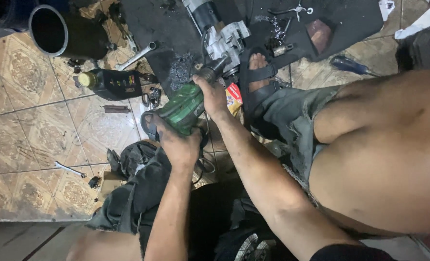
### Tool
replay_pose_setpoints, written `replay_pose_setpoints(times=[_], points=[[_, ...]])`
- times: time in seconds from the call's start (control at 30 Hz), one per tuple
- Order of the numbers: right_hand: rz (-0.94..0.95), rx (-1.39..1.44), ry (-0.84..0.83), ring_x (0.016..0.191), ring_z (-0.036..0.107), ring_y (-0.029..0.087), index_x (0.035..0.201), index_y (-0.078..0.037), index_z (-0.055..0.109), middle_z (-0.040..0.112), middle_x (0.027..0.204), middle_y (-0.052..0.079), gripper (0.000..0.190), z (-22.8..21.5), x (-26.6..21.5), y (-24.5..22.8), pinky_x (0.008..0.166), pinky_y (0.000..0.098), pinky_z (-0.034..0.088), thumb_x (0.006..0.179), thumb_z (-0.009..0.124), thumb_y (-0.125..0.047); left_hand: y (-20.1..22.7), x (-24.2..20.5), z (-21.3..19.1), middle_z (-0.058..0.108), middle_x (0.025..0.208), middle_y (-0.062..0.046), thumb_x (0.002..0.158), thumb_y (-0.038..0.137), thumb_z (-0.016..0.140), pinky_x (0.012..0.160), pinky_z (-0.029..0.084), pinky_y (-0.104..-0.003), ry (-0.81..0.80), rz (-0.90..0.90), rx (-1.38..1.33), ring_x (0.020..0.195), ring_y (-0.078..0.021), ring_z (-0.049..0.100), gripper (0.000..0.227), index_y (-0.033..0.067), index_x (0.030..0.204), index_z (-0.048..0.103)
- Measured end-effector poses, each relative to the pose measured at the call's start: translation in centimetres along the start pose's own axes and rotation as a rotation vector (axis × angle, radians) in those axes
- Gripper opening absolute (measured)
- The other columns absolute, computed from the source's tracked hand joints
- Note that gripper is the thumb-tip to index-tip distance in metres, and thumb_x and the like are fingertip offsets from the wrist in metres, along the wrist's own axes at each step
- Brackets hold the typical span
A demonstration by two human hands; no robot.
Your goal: The person uses a green power drill to work on a silver mechanical component resting on a black mat. The person holds the drill with both hands and applies it to the part while sitting on the floor.
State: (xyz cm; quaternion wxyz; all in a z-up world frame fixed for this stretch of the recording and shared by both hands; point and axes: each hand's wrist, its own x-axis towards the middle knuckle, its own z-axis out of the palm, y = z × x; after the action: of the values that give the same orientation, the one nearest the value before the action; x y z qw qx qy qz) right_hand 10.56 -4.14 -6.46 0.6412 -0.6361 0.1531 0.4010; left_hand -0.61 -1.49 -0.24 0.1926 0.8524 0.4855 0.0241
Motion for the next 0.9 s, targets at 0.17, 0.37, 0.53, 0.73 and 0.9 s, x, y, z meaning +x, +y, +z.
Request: replay_pose_setpoints(times=[0.17,0.37,0.53,0.73,0.9], points=[[0.048,-0.057,-0.026,0.136,0.053,0.037,0.126,0.009,0.065,0.063,0.132,0.03,0.094,0.9,-1.1,-0.4,0.113,0.0476,0.042,0.072,0.07,-0.069,-1.7,-0.4,-0.3,0.068,0.111,-0.031,0.068,0.022,0.075,0.088,0.055,-0.062,-0.028,-0.054,-0.103,0.106,-0.0511,0.068,0.104,-0.0035,0.155,0.023],[0.143,-0.201,-0.088,0.131,0.059,0.032,0.117,0.006,0.071,0.068,0.126,0.024,0.095,2.0,-0.7,1.1,0.109,0.0458,0.045,0.073,0.063,-0.078,-2.6,-0.5,-0.4,0.07,0.111,-0.028,0.068,0.032,0.08,0.088,0.056,-0.062,-0.052,-0.157,-0.045,0.107,-0.0487,0.069,0.109,0.006,0.155,0.018],[0.143,-0.207,-0.076,0.131,0.059,0.033,0.117,0.002,0.072,0.07,0.121,0.024,0.092,2.2,-0.7,1.5,0.107,0.0483,0.046,0.072,0.065,-0.078,-1.6,-0.4,-1.6,0.07,0.113,-0.031,0.069,0.031,0.078,0.091,0.054,-0.063,-0.071,-0.207,-0.064,0.109,-0.0503,0.068,0.107,0.0028,0.154,0.02],[0.032,0.0,-0.029,0.13,0.058,0.04,0.119,0.008,0.07,0.068,0.121,0.028,0.078,2.4,0.4,4.1,0.106,0.0514,0.044,0.08,0.075,-0.058,-2.5,-0.6,-1.7,0.061,0.131,-0.03,0.075,0.026,0.083,0.099,0.047,-0.07,-0.188,-0.271,-0.363,0.125,-0.0511,0.058,0.11,0.0035,0.159,0.016],[-0.031,0.01,-0.018,0.121,0.063,0.032,0.111,0.007,0.071,0.07,0.114,0.027,0.07,0.4,0.2,4.6,0.1,0.0477,0.047,0.077,0.082,-0.053,-5.3,-1.4,1.1,0.067,0.129,-0.014,0.071,0.004,0.083,0.106,0.044,-0.059,-0.368,-0.379,-0.71,0.131,-0.0387,0.058,0.071,0.0122,0.137,0.058]])
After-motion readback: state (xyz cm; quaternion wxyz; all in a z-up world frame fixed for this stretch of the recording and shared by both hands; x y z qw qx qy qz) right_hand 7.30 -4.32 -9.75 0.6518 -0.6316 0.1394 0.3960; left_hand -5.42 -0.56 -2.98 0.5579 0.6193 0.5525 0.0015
